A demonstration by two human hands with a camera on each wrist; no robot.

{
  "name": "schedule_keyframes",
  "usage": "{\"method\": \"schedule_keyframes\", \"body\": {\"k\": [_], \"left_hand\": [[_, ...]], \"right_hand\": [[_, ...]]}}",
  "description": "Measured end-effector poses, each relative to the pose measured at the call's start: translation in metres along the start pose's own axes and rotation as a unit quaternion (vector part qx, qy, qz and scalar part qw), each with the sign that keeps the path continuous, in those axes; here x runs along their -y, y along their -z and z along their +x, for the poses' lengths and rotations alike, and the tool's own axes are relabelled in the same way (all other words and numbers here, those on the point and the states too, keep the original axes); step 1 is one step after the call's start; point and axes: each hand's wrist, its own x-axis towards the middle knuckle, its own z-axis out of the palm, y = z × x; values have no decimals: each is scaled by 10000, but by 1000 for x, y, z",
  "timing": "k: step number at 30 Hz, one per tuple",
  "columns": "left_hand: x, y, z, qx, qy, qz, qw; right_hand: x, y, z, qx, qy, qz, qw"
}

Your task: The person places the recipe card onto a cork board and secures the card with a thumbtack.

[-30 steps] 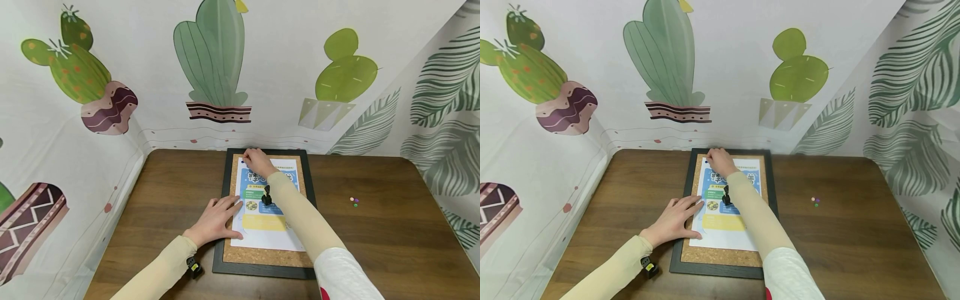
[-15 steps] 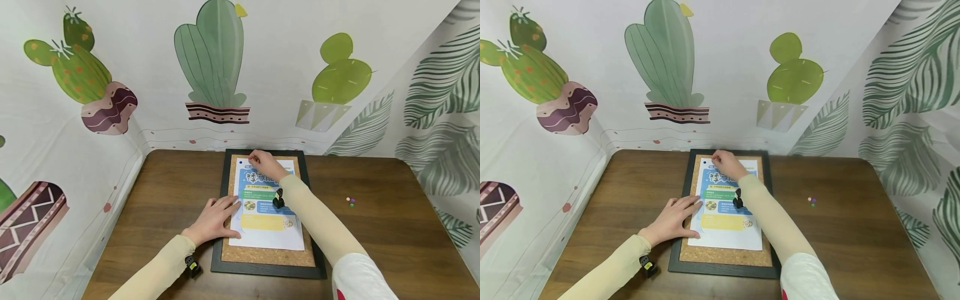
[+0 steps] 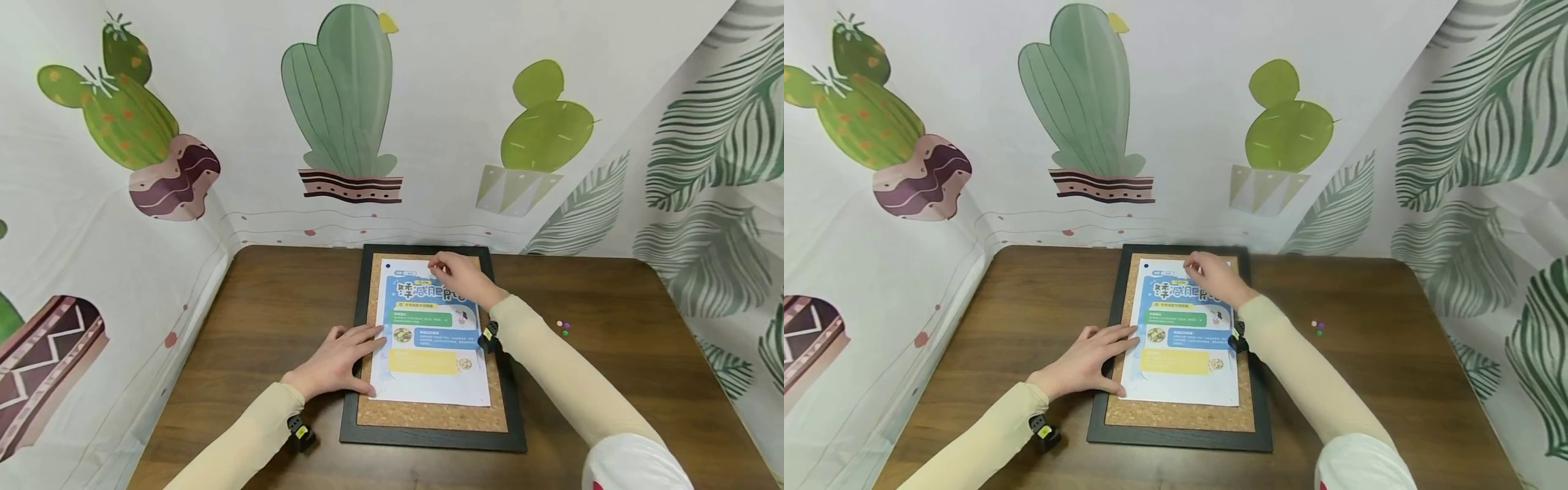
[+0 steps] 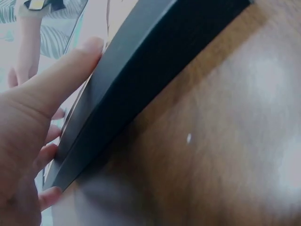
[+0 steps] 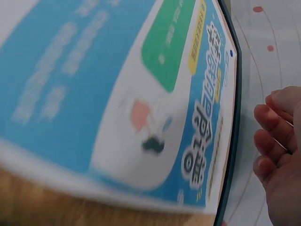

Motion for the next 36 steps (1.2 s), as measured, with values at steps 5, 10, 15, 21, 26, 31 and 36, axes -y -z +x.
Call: {"method": "schedule_keyframes", "body": {"k": [5, 10, 15, 21, 26, 31, 36], "left_hand": [[1, 4, -2, 358, -12, -55, 9993], [1, 5, -3, 450, -34, -129, 9989], [0, 5, -4, 379, -55, -163, 9991], [-2, 4, -5, 276, -68, -151, 9995], [-2, 3, -5, 261, -56, -128, 9996], [-1, 3, -5, 310, 3, -260, 9992], [-2, 2, -4, 217, 30, -287, 9993]], "right_hand": [[-10, 10, -18, -111, 179, -84, 9997], [-21, 20, -39, -274, 145, -101, 9995], [-34, 30, -61, -458, 69, -55, 9989], [-52, 46, -92, -666, -92, -234, 9975], [-69, 59, -125, -788, -290, -427, 9956], [-85, 72, -157, -979, -355, -647, 9925], [-97, 82, -184, -1031, -579, -639, 9909]]}}
